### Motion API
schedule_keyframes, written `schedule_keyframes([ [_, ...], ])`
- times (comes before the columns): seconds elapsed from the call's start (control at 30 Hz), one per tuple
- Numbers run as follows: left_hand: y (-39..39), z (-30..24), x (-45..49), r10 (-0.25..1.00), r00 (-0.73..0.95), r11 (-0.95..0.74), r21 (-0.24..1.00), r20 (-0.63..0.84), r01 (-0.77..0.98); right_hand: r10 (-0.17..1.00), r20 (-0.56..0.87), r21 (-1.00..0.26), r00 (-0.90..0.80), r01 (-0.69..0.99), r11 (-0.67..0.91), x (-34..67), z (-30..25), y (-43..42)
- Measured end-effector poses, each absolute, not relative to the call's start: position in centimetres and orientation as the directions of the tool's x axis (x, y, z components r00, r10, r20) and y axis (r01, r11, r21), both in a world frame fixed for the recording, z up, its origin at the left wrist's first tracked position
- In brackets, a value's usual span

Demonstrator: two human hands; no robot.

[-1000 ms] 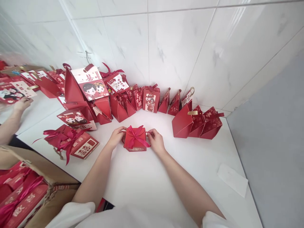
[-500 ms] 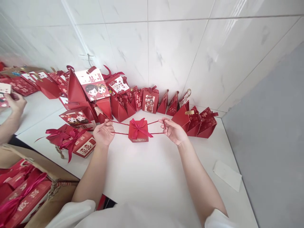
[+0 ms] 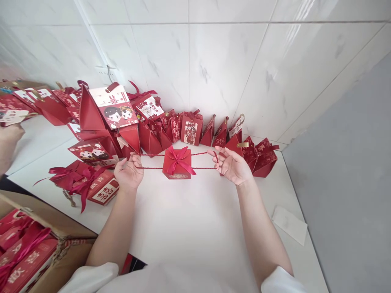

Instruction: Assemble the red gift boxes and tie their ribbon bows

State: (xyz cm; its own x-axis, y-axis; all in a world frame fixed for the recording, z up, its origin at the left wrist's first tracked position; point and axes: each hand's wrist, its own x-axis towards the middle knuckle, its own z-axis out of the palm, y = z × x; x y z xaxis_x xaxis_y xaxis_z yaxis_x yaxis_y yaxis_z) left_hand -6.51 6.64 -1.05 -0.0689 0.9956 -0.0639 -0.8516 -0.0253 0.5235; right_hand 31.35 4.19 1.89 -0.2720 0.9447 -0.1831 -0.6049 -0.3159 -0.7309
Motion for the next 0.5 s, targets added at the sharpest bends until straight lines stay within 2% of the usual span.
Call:
schedule_keyframes([
  [0.07, 7.3, -1.9, -6.5, 0.989, -0.126, -0.025, 0.741, -0.08, -0.671, 0.948, -0.213, -0.797, -0.234, -0.519, -0.308, 30.9, 0.6, 4.8],
  [0.13, 7.9, -3.0, -6.2, 0.982, -0.173, 0.01, 0.925, -0.082, -0.379, 0.957, -0.255, -0.905, -0.137, -0.315, -0.286, 30.0, -1.0, 5.5],
  [0.2, 8.2, -3.9, -5.6, 0.977, -0.206, 0.021, 0.986, -0.055, -0.166, 0.971, -0.24, -0.971, 0.005, -0.017, -0.24, 29.0, -2.5, 5.8],
  [0.27, 8.1, -4.3, -4.8, 0.977, -0.215, -0.023, 0.994, 0.001, -0.102, 0.981, -0.179, -0.974, 0.076, 0.127, -0.187, 27.9, -3.4, 5.8],
  [0.33, 7.6, -4.3, -4.0, 0.994, -0.056, -0.098, 0.995, 0.097, -0.013, 0.996, -0.086, -0.987, 0.019, 0.137, -0.087, 27.1, -3.9, 5.6],
  [0.4, 6.7, -3.9, -3.3, 0.954, 0.26, -0.173, 0.982, 0.149, 0.07, 0.994, 0.012, -0.993, -0.112, 0.115, 0.025, 26.3, -4.1, 5.2],
  [0.47, 5.9, -3.5, -2.6, 0.845, 0.521, -0.203, 0.972, 0.115, 0.115, 0.973, 0.059, -0.994, -0.223, 0.077, 0.078, 25.8, -4.4, 5.0],
  [0.5, 5.6, -3.3, -2.4, 0.814, 0.575, -0.191, 0.973, 0.085, 0.126, 0.966, 0.053, -0.996, -0.254, 0.057, 0.069, 25.6, -4.6, 5.1],
])
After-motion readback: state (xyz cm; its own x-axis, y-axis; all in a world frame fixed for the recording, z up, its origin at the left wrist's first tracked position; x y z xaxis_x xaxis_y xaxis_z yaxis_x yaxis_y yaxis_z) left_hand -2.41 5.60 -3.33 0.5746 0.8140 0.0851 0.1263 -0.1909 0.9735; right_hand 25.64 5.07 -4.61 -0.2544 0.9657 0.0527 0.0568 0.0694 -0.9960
